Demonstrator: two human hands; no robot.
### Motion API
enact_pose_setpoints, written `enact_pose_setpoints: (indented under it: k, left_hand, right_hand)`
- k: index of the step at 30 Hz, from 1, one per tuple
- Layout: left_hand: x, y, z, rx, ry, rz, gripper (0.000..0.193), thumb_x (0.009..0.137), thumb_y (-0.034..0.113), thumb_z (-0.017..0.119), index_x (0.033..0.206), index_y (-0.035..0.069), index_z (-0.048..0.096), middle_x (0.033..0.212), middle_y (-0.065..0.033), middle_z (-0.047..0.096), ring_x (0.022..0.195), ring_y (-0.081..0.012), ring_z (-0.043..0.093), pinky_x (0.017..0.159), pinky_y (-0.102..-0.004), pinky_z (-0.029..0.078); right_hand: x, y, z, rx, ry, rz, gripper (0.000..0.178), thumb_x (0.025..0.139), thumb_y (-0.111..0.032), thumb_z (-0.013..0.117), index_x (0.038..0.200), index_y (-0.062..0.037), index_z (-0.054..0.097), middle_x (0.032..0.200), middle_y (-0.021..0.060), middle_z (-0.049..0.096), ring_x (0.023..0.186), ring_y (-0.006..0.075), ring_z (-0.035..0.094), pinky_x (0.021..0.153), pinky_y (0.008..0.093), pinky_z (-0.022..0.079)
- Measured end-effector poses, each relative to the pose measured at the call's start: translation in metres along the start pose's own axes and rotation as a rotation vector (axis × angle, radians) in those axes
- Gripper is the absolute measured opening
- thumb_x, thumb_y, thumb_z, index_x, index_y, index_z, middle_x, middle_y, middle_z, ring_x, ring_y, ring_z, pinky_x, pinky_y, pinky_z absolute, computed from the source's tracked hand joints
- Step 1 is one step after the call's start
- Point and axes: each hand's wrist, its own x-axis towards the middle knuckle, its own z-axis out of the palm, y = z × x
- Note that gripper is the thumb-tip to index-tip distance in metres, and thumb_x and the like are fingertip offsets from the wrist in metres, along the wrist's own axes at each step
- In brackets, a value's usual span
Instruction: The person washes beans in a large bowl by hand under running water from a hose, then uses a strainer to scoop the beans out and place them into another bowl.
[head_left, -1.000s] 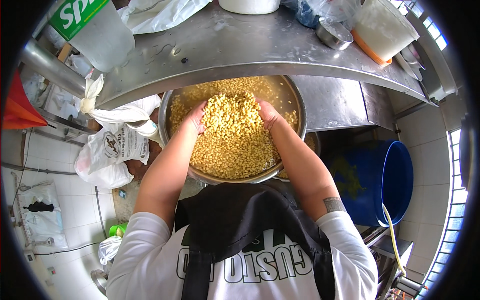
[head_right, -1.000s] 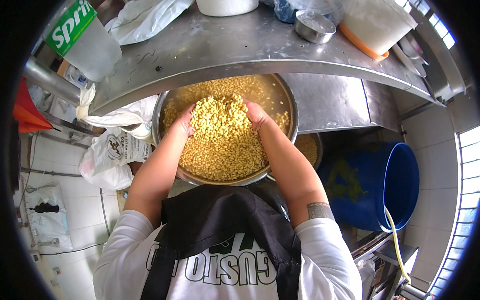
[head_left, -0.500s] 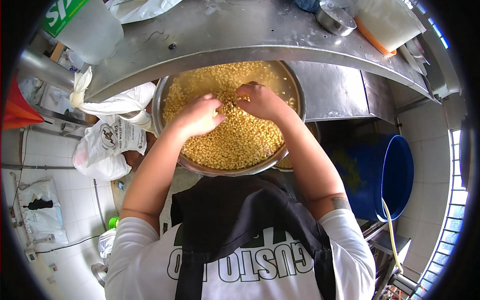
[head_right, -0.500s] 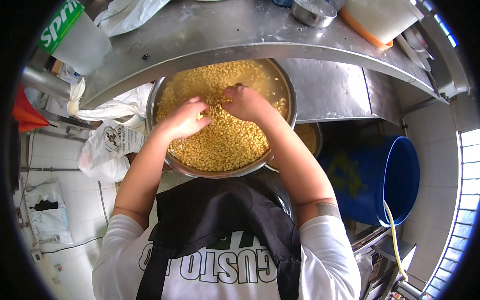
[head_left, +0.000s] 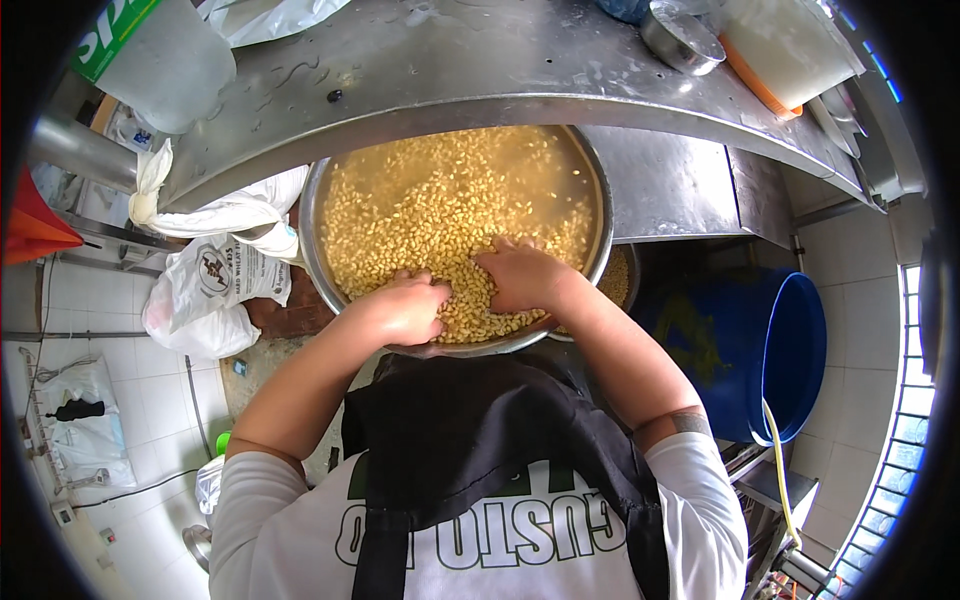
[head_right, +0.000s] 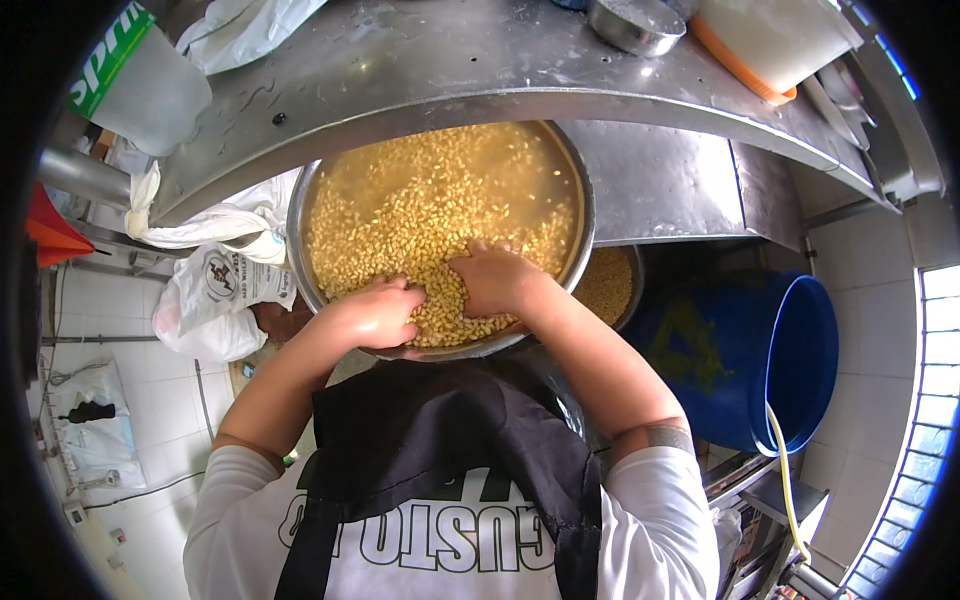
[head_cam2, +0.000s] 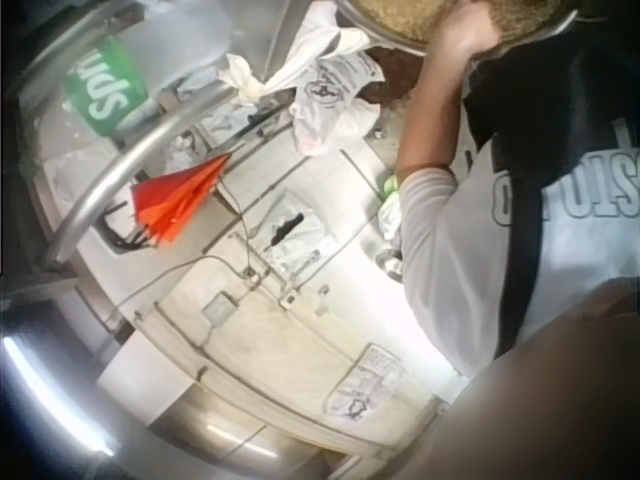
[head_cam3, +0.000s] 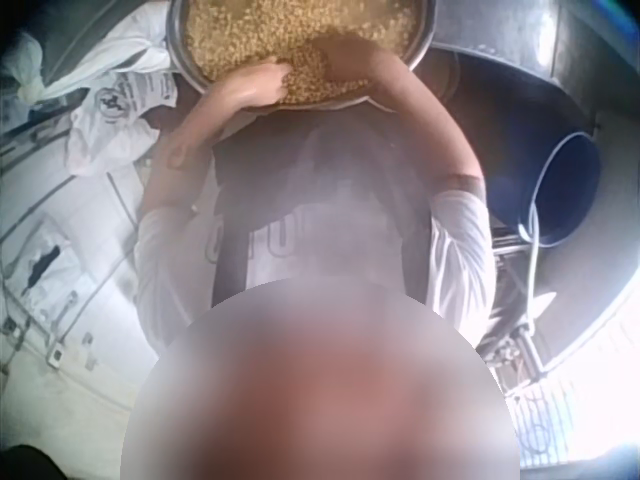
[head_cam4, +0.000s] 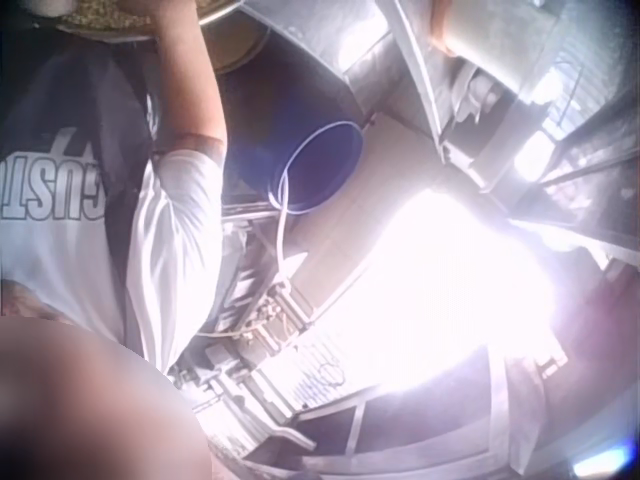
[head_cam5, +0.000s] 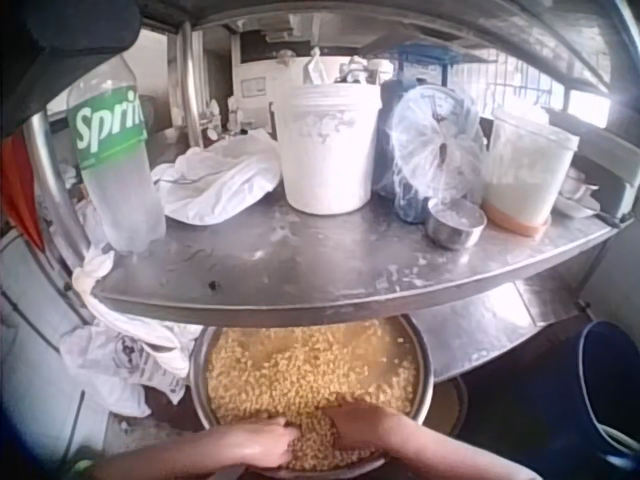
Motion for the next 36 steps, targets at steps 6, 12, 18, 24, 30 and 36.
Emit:
enact_pose_setpoints:
  k: [6, 12, 18, 24, 30, 36]
  left_hand:
    - [0.027, -0.004, -0.008, 0.018, -0.159, -0.091, 0.029, 0.08, 0.022, 0.066, 0.088, -0.003, 0.078, 0.093, -0.0259, 0.073, 0.088, -0.0396, 0.073, 0.082, -0.0481, 0.058]
    - [0.09, -0.046, 0.038, 0.291, -0.309, -0.166, 0.03, 0.085, 0.024, 0.065, 0.103, 0.005, 0.08, 0.11, -0.0175, 0.075, 0.096, -0.0345, 0.073, 0.084, -0.0461, 0.058]
    - [0.145, -0.056, 0.039, 0.2, -0.456, -0.398, 0.039, 0.088, 0.033, 0.07, 0.12, 0.011, 0.077, 0.123, -0.0122, 0.073, 0.101, -0.0305, 0.07, 0.086, -0.0432, 0.057]
    - [0.238, -0.228, 0.196, 0.142, -0.462, -0.429, 0.054, 0.087, 0.04, 0.072, 0.135, 0.017, 0.068, 0.14, -0.0086, 0.064, 0.112, -0.0288, 0.067, 0.089, -0.0456, 0.056]
    - [0.21, -0.202, 0.168, 0.004, -0.39, -0.481, 0.056, 0.088, 0.04, 0.07, 0.139, 0.016, 0.064, 0.144, -0.0087, 0.061, 0.116, -0.0282, 0.065, 0.092, -0.0456, 0.055]
    - [0.201, -0.208, 0.138, -0.211, -0.215, -0.494, 0.058, 0.09, 0.039, 0.068, 0.142, 0.016, 0.061, 0.148, -0.0088, 0.057, 0.12, -0.0276, 0.063, 0.094, -0.0456, 0.053]
  right_hand:
    - [0.041, 0.027, 0.019, -0.034, 0.019, 0.039, 0.05, 0.078, -0.024, 0.076, 0.123, -0.0013, 0.068, 0.12, 0.0228, 0.07, 0.122, 0.0354, 0.064, 0.102, 0.0491, 0.053]
    - [0.083, 0.043, 0.019, -0.047, -0.08, 0.293, 0.042, 0.088, -0.026, 0.068, 0.121, -0.0008, 0.072, 0.122, 0.0212, 0.072, 0.115, 0.0337, 0.07, 0.096, 0.0451, 0.057]
    - [0.078, 0.065, 0.007, 0.014, -0.071, 0.493, 0.04, 0.093, -0.021, 0.06, 0.128, -0.0054, 0.071, 0.13, 0.0192, 0.069, 0.12, 0.0354, 0.067, 0.101, 0.0469, 0.054]
    - [0.163, 0.117, 0.044, -0.008, 0.018, 0.365, 0.044, 0.095, -0.03, 0.062, 0.133, -0.0091, 0.068, 0.139, 0.0176, 0.065, 0.126, 0.0346, 0.063, 0.103, 0.0465, 0.052]
    - [0.237, 0.198, 0.11, 0.16, 0.173, 0.39, 0.049, 0.099, -0.037, 0.055, 0.141, -0.0125, 0.062, 0.144, 0.0154, 0.061, 0.132, 0.0343, 0.059, 0.107, 0.0485, 0.048]
    - [0.255, 0.211, 0.11, 0.261, 0.228, 0.423, 0.051, 0.098, -0.042, 0.058, 0.138, -0.011, 0.064, 0.141, 0.0169, 0.063, 0.128, 0.035, 0.061, 0.104, 0.0481, 0.049]
